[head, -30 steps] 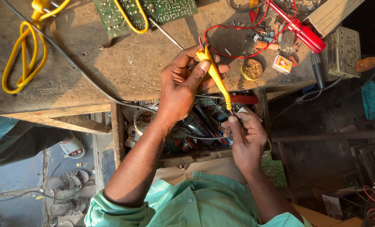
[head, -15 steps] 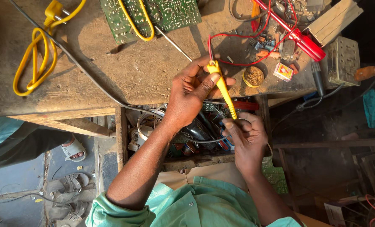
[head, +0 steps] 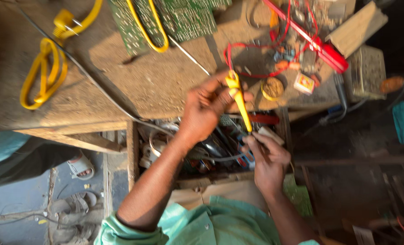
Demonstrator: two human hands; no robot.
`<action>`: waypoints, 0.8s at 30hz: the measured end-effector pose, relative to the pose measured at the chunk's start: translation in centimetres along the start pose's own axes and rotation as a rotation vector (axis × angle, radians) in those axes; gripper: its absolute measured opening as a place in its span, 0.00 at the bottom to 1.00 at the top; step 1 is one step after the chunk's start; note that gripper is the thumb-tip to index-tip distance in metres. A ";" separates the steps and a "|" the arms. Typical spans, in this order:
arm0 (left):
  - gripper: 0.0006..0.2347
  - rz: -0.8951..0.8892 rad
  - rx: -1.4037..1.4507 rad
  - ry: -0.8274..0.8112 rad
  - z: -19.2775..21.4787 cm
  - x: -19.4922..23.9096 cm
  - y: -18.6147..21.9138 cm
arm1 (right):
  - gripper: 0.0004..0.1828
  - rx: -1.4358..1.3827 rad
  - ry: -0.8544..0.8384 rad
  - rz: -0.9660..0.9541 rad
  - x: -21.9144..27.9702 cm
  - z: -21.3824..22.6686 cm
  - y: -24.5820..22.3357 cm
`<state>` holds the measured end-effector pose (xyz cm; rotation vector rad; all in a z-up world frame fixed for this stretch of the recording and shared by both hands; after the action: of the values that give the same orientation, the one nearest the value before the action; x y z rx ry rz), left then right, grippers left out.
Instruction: The person strips the insulation from a yellow coiled cable, twists the exposed wires, and uses a soldering iron to solder the wires to a connector. The person then uses pliers to trim excess wire and continues to adjust the connection.
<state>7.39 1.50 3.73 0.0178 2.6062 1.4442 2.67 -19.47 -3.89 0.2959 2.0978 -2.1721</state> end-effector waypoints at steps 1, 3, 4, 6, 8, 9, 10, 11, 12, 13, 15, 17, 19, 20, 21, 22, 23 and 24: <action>0.18 0.010 -0.018 0.006 0.0 0.0 0.0 | 0.11 0.022 0.012 -0.054 0.0 0.0 0.4; 0.18 0.030 -0.051 0.017 -0.1 0.1 -0.1 | 0.12 0.010 0.006 -0.067 0.2 -0.3 0.4; 0.18 0.022 -0.065 0.015 -0.2 0.2 0.0 | 0.12 0.005 0.004 -0.074 0.2 -0.4 0.3; 0.19 0.020 -0.088 0.003 -0.5 0.3 0.0 | 0.11 0.011 -0.020 -0.058 0.2 -0.8 0.1; 0.19 0.002 -0.102 -0.015 -0.8 0.4 0.2 | 0.11 0.021 -0.041 -0.050 0.1 -0.9 0.1; 0.19 -0.005 -0.108 -0.023 -0.9 0.5 0.4 | 0.12 0.027 -0.055 -0.049 0.1 -1.0 0.1; 0.19 -0.045 -0.161 -0.037 -1.2 0.7 0.7 | 0.12 0.032 -0.068 -0.047 0.0 -1.1 0.1; 0.18 -0.082 -0.213 -0.050 -1.4 1.0 1.1 | 0.12 0.034 -0.093 -0.029 0.0 -1.2 -0.1; 0.18 -0.120 -0.266 -0.062 -1.7 1.2 1.4 | 0.13 0.035 -0.118 -0.010 -0.2 -1.3 -0.4; 0.18 -0.111 -0.262 -0.066 -1.7 1.3 1.4 | 0.13 0.037 -0.142 0.008 -0.3 -1.5 -0.7; 0.17 -0.092 -0.254 -0.074 -1.9 1.3 1.3 | 0.16 0.160 -0.155 0.169 -0.7 -1.4 -2.6; 0.17 -0.150 -0.354 -0.067 -2.1 1.4 1.5 | 0.18 0.193 -0.137 0.275 -1.3 -1.1 -4.6; 0.17 -0.159 -0.404 -0.072 -2.3 1.3 1.2 | 0.18 0.135 -0.087 0.327 -2.4 -0.7 -6.6; 0.17 -0.140 -0.403 -0.081 -2.5 1.1 0.8 | 0.17 0.138 -0.087 0.315 -3.1 -0.7 -7.4; 0.16 -0.119 -0.403 -0.091 -2.7 1.0 0.3 | 0.15 0.142 -0.086 0.301 -3.8 -0.6 -8.2; 0.16 -0.087 -0.379 -0.118 -2.9 1.0 -0.2 | 0.14 0.146 -0.085 0.288 -4.6 -0.6 -9.0; 0.17 -0.057 -0.355 -0.143 -3.2 0.9 -0.7 | 0.14 0.106 -0.141 0.308 -5.4 -1.2 -9.9; 0.17 -0.028 -0.331 -0.169 -3.5 0.9 -1.0 | 0.15 0.066 -0.197 0.328 -6.2 -1.7 -10.8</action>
<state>6.09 -1.88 4.54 0.0605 2.2004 1.7615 6.58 -17.70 7.98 0.3847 1.7384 -1.9900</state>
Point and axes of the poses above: each hand's wrist, its own x-axis away from the middle knuckle, its own z-axis out of the back of the hand, y = z × x, the point moved 8 cm from there along -x, towards the middle knuckle, and after that the axes turned 12 degrees about z, right-handed, at the moved point
